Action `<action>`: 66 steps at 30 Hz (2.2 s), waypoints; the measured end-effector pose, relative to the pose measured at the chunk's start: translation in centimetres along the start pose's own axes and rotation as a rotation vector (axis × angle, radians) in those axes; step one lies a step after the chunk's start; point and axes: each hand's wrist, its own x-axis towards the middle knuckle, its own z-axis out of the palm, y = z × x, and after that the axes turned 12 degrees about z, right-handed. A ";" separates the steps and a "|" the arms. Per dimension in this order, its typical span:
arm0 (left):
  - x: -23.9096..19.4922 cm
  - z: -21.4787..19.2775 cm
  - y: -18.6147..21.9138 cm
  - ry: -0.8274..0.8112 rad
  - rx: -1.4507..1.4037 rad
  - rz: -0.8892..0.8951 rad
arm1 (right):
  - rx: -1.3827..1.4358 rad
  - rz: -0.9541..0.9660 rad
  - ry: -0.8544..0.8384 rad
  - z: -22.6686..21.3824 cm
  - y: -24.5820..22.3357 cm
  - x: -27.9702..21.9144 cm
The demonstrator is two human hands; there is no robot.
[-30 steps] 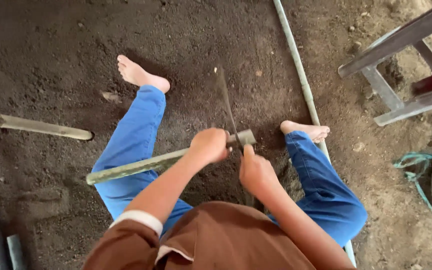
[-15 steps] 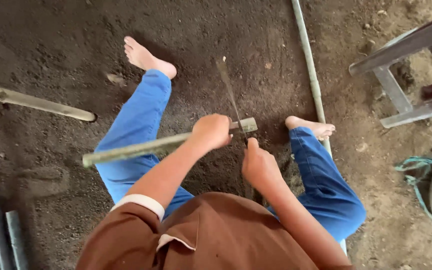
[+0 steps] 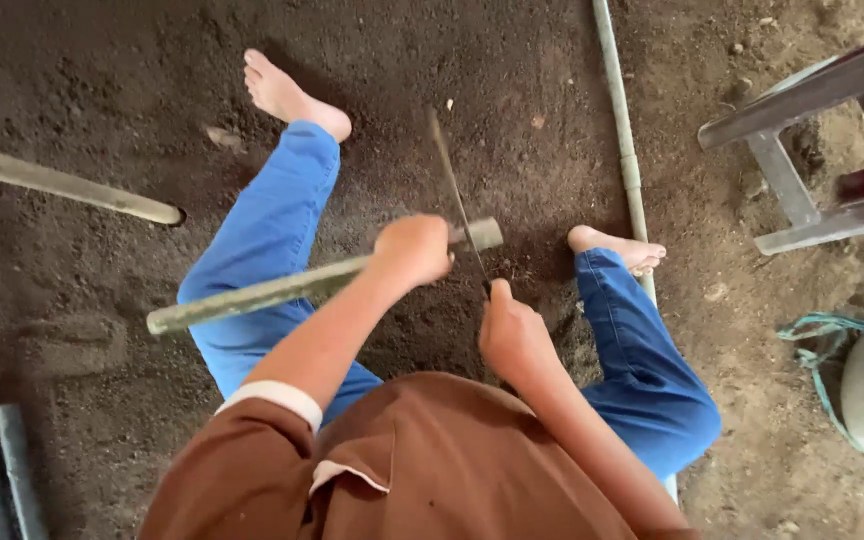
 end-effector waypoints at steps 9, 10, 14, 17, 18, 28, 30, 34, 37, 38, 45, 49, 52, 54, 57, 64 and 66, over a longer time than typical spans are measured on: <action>-0.8 -0.3 2.0 -0.033 0.088 -0.003 | -0.126 0.025 0.044 2.4 1.3 2.0; -0.5 -0.3 2.4 -0.040 0.064 -0.008 | -0.126 0.019 0.037 1.9 1.2 2.0; -1.2 -5.1 -0.8 0.103 0.035 -0.097 | 0.029 0.056 -0.051 -2.7 -2.3 -3.3; 0.1 -3.7 -0.5 0.121 0.038 -0.097 | -0.038 -0.013 0.005 -0.8 -1.2 -1.7; -0.1 -3.3 -0.4 0.126 0.045 -0.099 | -0.034 -0.020 0.009 -0.2 -0.4 -1.2; -1.0 -3.8 1.3 0.012 0.133 -0.088 | -0.077 -0.063 0.095 1.6 0.1 -0.2; -1.2 -2.6 3.5 -0.036 0.153 -0.039 | -0.037 -0.064 0.125 2.3 0.5 1.9; -0.1 -3.5 0.9 0.016 0.170 -0.085 | -0.014 -0.054 0.160 2.1 0.8 0.8; -1.6 -6.7 4.4 0.012 0.169 -0.244 | 0.117 -0.015 0.094 0.6 -0.4 -0.2; -3.3 -7.3 6.7 -0.071 0.089 -0.291 | 0.160 0.015 0.033 0.8 -1.1 -0.8; 0.7 0.4 3.2 0.037 0.289 0.099 | 0.135 0.101 0.068 -0.2 -0.4 -0.1; 2.2 -0.6 0.0 0.128 0.252 -0.034 | 0.096 0.065 0.048 0.1 -0.7 -1.8; 3.0 1.2 -1.4 0.231 0.272 -0.028 | 0.139 0.025 0.062 2.2 0.6 -0.8; 2.7 2.2 -1.2 0.226 0.304 0.011 | 0.225 -0.039 0.148 1.7 0.8 -1.1; 2.6 0.9 -1.3 0.139 0.221 -0.050 | 0.294 0.007 0.187 -2.4 -0.5 -2.0; -0.8 -3.1 1.8 0.068 0.145 -0.088 | 0.211 -0.003 0.283 -5.9 0.0 -2.7; -0.4 -2.4 0.5 0.080 0.138 -0.088 | 0.186 -0.007 0.233 -4.9 0.4 -2.3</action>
